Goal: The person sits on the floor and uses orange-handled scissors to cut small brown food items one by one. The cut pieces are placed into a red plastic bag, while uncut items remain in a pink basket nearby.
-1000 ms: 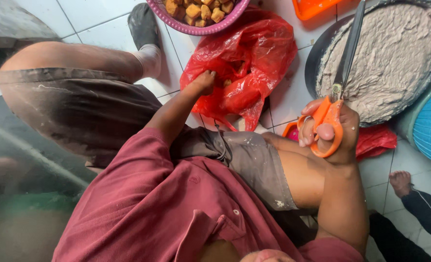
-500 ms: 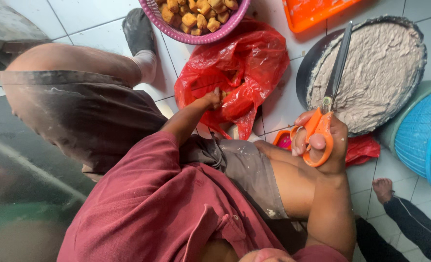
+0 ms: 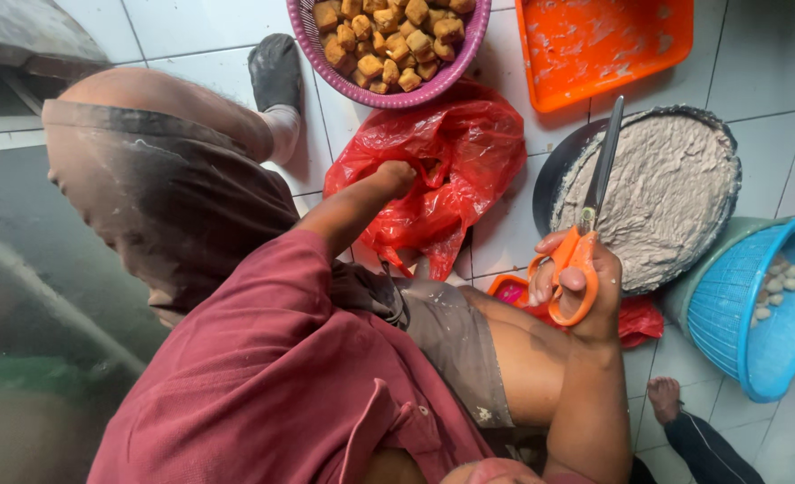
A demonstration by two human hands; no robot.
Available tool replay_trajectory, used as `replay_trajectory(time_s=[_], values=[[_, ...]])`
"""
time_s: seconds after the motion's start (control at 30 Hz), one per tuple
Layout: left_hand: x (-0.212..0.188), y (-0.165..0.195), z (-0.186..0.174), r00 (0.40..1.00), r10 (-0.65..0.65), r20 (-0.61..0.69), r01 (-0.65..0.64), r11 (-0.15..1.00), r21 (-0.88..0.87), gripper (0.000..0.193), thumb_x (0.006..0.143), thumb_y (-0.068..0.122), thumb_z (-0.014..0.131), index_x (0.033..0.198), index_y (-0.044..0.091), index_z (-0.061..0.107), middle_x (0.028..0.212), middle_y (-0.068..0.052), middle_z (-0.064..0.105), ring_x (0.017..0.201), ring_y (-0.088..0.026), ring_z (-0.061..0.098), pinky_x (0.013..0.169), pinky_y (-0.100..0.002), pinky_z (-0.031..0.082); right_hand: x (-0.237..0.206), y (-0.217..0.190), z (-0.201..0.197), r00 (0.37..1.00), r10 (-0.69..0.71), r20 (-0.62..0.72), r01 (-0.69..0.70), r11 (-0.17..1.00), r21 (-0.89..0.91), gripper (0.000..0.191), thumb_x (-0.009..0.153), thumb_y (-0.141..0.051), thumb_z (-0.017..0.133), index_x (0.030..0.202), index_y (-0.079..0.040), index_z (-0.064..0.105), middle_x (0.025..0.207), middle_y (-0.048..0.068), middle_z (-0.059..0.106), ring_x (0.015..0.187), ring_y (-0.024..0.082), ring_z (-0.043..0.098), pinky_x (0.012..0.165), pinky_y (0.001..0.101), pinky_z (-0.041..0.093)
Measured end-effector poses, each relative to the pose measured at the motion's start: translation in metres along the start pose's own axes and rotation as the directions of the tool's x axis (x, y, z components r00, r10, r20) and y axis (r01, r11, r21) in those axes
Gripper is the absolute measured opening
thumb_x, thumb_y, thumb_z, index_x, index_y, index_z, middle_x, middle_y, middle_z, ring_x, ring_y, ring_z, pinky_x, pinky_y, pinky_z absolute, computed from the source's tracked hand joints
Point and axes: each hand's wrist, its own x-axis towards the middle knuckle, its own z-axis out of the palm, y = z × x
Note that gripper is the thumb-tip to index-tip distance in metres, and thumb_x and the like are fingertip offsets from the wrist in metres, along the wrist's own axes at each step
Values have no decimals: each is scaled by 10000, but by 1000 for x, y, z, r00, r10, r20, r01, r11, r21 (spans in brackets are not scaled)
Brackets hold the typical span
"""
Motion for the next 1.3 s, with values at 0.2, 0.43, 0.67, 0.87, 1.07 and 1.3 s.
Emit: replay_trajectory(time_s=[0.2,0.43,0.67,0.87,1.07,1.3], values=[[0,43,-88,857,515,-1,-404,671,-621,253,1020,316,715,1149,113,636,898,30,525,773,-101,498,628,-261,439,-7,0,-10,999,-37,38,38,998,-43,811,831,-645,775,1121,76,542,620,82,538,520,183,515,535,327,475],[-87,103,-162,605,401,-688,-711,-116,-693,396,1085,381,639,1395,133,626,1047,74,570,846,-30,423,728,-196,362,-22,-6,-2,976,17,215,-35,996,83,1045,695,-825,685,1231,61,547,785,123,656,760,242,657,758,385,547],[-124,127,-162,726,192,-660,-551,-411,-726,290,1030,387,653,1219,175,590,872,86,507,741,-2,432,588,-188,280,-26,-10,9,951,23,307,-56,993,100,1096,613,-805,753,1252,62,546,847,156,648,850,294,660,805,459,562],[-130,136,-152,724,207,-658,-577,-341,-742,255,1026,393,641,1151,176,596,854,84,530,751,-9,471,600,-191,301,-24,-6,10,952,-26,306,-11,993,118,1074,625,-778,772,1247,68,547,843,142,647,843,284,663,771,461,585],[-114,157,-113,678,298,-672,-590,-324,-739,231,1009,334,714,1077,151,590,839,79,520,685,-22,437,574,-213,326,-21,2,-1,966,-130,224,110,989,98,861,779,-639,771,1236,67,587,804,90,642,751,201,661,676,302,500],[-40,107,-97,703,40,-710,-615,-469,-634,285,1080,378,670,1073,107,583,838,29,573,658,-56,478,553,-208,369,-11,11,-13,996,-59,71,54,997,62,278,895,-119,707,1052,79,591,651,60,545,553,140,536,533,322,490]])
